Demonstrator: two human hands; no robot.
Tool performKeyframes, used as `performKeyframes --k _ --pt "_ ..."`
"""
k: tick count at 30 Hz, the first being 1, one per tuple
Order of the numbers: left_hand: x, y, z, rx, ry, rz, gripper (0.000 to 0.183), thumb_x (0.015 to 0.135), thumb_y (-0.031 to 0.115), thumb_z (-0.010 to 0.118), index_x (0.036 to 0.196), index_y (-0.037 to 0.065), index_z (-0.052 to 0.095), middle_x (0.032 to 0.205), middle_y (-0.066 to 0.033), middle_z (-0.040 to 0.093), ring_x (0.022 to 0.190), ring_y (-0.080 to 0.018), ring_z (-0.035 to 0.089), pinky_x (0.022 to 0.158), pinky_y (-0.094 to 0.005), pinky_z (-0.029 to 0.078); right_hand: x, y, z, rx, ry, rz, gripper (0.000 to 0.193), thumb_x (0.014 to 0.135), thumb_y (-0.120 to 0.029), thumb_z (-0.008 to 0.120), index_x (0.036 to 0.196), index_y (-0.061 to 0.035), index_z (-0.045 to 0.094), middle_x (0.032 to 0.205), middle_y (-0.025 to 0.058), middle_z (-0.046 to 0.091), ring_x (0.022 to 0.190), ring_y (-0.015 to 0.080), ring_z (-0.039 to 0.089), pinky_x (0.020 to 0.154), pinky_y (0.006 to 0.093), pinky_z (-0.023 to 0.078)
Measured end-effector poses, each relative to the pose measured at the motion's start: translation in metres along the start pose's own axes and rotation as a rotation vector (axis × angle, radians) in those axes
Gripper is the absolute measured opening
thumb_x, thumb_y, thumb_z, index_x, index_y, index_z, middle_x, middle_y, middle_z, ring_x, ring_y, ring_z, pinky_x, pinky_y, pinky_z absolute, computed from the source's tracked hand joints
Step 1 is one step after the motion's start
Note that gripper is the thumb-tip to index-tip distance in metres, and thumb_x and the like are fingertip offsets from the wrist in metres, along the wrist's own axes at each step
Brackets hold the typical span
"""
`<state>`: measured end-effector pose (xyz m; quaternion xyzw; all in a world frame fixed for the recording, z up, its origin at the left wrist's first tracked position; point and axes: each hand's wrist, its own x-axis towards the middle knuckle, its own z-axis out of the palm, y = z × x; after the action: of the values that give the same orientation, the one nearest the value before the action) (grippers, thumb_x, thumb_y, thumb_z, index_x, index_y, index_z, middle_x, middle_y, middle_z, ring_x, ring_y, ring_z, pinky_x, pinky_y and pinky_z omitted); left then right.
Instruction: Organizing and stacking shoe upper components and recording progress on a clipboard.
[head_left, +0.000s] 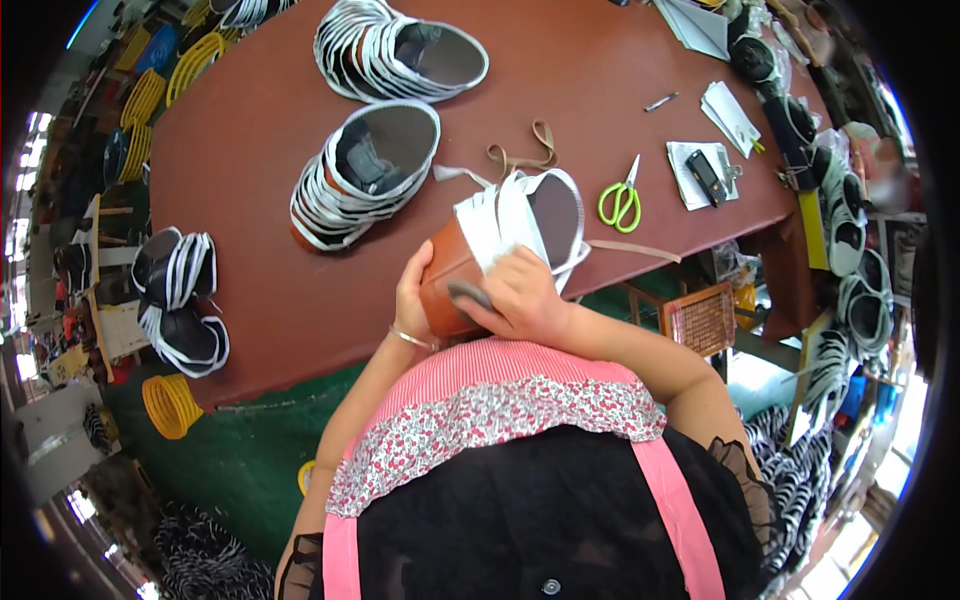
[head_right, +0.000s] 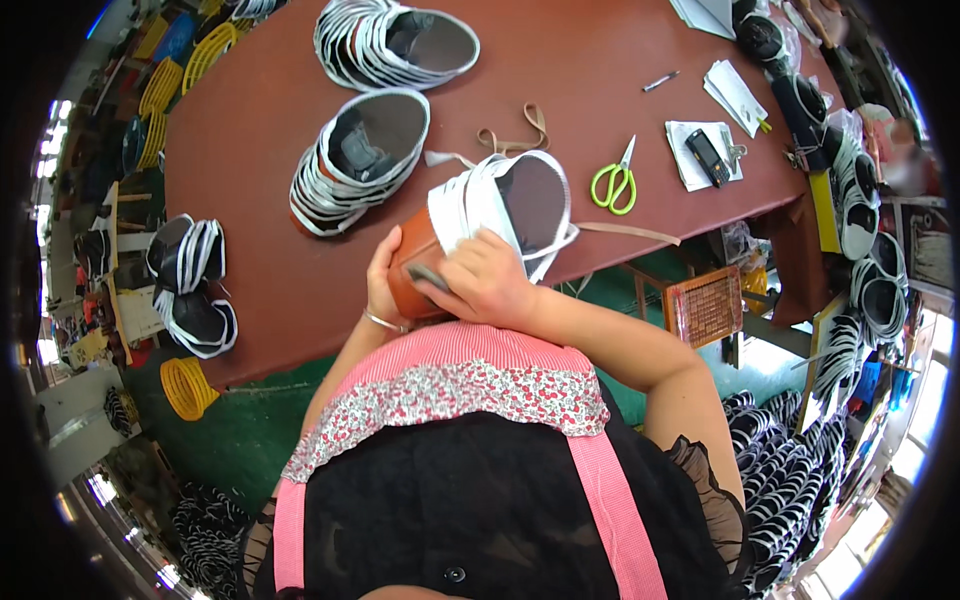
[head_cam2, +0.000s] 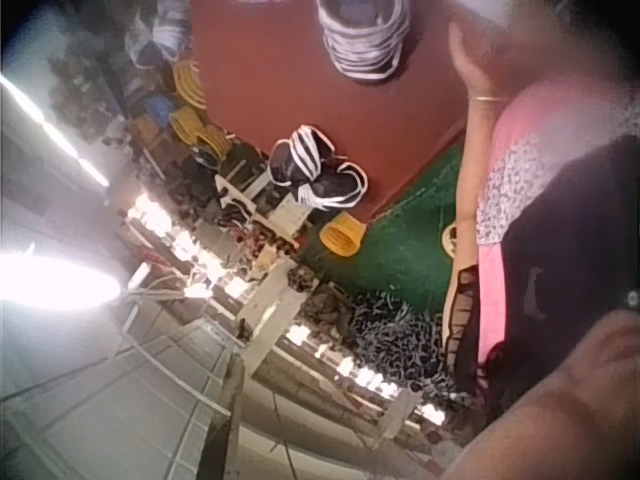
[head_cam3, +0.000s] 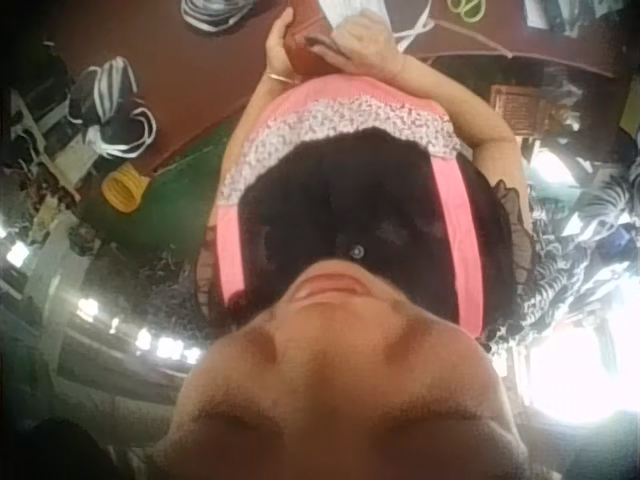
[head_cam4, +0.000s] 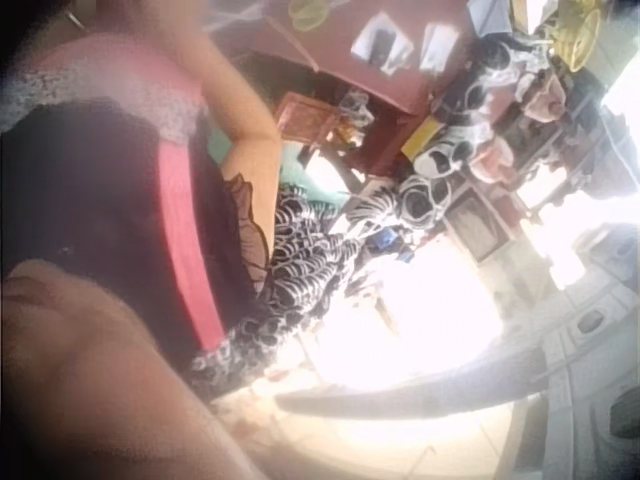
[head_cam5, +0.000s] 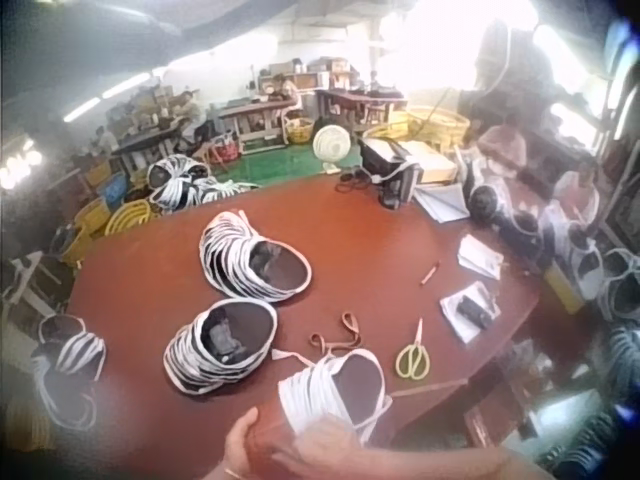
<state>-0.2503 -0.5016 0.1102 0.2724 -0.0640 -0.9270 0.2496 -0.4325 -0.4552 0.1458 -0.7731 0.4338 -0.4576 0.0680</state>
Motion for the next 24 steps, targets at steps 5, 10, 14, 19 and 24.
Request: performKeyframes --k 5,10,14,19,24 --pt "0.0 0.016 -0.032 -0.171 0.059 0.208 0.063 0.104 0.047 0.039 0.145 0.001 0.051 0.145 -0.0182 0.059 0.131 -0.0364 0.059 0.115 -0.0516 0.043 -0.09 0.079 -0.019 -0.232 0.033 0.352 0.019 0.086 -0.022 0.077 0.082 -0.0081 0.066 0.067 0.0108 0.055 0.062 0.0327 0.055 0.057 0.0449 0.042" --pt "0.026 0.03 -0.185 -0.343 -0.109 0.214 0.06 0.105 0.045 0.04 0.147 0.003 0.052 0.148 -0.0192 0.057 0.132 -0.0391 0.057 0.116 -0.0554 0.04 -0.091 0.174 -0.02 -0.141 0.229 1.058 0.041 0.104 -0.038 0.058 0.101 0.0009 0.069 0.074 0.0183 0.065 0.066 0.0244 0.063 0.065 0.0389 0.049" --pt "0.022 0.032 -0.251 -0.254 0.163 0.112 0.062 0.105 0.045 0.037 0.148 0.002 0.05 0.147 -0.0223 0.056 0.135 -0.045 0.053 0.117 -0.06 0.037 -0.173 0.254 0.002 -0.249 0.004 1.388 0.057 0.102 -0.051 0.057 0.105 0.0039 0.068 0.094 0.0207 0.068 0.097 0.0347 0.065 0.088 0.0481 0.048" --pt "-0.008 0.048 -0.282 -0.284 0.209 0.129 0.062 0.105 0.046 0.039 0.146 0.002 0.052 0.145 -0.022 0.058 0.131 -0.0455 0.056 0.114 -0.0616 0.041 -0.123 0.186 0.046 -0.656 -0.003 0.849 0.054 0.089 -0.041 0.072 0.128 -0.0063 0.059 0.126 0.0183 0.059 0.122 0.0387 0.053 0.1 0.0505 0.043" --pt "-0.006 0.067 -0.261 -0.172 0.485 0.104 0.064 0.104 0.053 0.045 0.138 0.001 0.059 0.136 -0.0197 0.065 0.123 -0.0387 0.063 0.109 -0.0549 0.047 -0.074 0.104 0.076 -0.245 -0.53 0.367 0.036 0.09 -0.026 0.071 0.119 -0.007 0.062 0.127 0.0126 0.06 0.122 0.0332 0.055 0.101 0.0448 0.043"
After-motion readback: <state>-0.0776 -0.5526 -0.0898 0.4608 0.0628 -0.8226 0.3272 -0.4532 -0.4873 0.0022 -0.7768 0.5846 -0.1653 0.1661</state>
